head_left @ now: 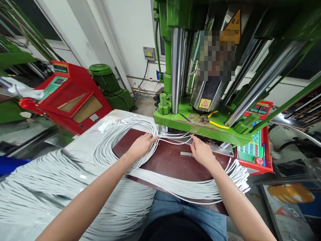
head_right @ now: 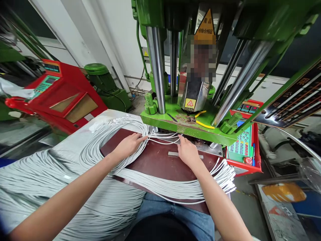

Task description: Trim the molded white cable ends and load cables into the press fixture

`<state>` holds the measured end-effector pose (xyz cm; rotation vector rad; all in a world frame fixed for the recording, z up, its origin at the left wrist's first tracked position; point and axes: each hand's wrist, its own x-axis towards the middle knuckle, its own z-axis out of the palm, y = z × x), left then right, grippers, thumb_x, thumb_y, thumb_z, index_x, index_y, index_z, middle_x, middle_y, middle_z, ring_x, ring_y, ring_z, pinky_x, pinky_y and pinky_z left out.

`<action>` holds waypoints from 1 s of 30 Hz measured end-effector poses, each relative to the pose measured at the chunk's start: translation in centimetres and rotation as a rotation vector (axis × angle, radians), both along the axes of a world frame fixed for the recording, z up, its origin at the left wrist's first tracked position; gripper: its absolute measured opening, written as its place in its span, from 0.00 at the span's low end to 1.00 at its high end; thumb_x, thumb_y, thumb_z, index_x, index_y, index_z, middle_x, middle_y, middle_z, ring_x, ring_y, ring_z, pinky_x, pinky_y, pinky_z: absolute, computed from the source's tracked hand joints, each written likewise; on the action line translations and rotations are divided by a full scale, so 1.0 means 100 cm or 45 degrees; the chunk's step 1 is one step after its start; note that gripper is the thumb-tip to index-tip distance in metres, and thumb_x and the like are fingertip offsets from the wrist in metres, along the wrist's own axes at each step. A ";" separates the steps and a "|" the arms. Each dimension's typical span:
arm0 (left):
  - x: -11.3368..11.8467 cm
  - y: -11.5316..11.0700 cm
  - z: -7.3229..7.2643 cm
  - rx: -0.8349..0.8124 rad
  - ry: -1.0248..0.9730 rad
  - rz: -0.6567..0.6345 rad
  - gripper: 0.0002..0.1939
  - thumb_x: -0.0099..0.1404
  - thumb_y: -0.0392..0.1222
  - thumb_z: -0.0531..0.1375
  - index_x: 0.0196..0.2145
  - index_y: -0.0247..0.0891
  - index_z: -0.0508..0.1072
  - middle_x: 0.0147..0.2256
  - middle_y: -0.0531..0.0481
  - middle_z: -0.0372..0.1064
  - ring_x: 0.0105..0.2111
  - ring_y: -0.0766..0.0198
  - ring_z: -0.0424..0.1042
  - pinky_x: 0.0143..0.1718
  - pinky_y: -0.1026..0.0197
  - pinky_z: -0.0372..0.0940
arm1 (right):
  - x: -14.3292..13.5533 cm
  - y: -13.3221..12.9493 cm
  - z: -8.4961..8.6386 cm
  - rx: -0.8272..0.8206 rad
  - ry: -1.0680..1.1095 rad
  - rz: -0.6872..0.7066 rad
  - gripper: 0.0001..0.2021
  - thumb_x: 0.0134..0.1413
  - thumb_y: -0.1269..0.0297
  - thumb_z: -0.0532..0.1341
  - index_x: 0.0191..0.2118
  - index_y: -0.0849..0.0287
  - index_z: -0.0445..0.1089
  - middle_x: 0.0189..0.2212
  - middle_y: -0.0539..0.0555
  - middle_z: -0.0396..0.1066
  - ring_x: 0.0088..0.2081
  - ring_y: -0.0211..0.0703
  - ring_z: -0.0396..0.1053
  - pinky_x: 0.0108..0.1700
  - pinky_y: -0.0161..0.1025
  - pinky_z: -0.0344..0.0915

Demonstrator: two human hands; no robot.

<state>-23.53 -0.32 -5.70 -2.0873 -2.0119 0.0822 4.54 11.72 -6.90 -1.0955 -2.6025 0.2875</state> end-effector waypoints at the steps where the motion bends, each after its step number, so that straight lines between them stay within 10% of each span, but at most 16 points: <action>1: 0.000 0.000 0.000 0.011 -0.020 0.008 0.22 0.67 0.33 0.48 0.56 0.39 0.66 0.41 0.41 0.67 0.42 0.55 0.65 0.45 0.55 0.62 | -0.006 0.003 0.000 0.029 -0.081 -0.011 0.24 0.63 0.68 0.47 0.63 0.63 0.49 0.47 0.60 0.69 0.45 0.48 0.69 0.43 0.40 0.63; 12: -0.013 0.007 -0.006 0.196 -0.340 0.516 0.15 0.66 0.44 0.52 0.46 0.40 0.73 0.42 0.43 0.72 0.44 0.54 0.70 0.40 0.57 0.66 | -0.026 0.027 -0.004 0.087 -0.477 0.091 0.30 0.56 0.74 0.48 0.65 0.61 0.50 0.48 0.64 0.68 0.49 0.51 0.67 0.48 0.41 0.62; 30: 0.024 -0.002 0.011 0.289 -0.338 0.372 0.18 0.67 0.43 0.50 0.49 0.32 0.70 0.44 0.37 0.68 0.49 0.48 0.65 0.49 0.51 0.62 | -0.021 0.008 0.011 0.163 -0.360 0.018 0.30 0.56 0.77 0.47 0.65 0.62 0.51 0.47 0.65 0.66 0.49 0.53 0.64 0.49 0.44 0.60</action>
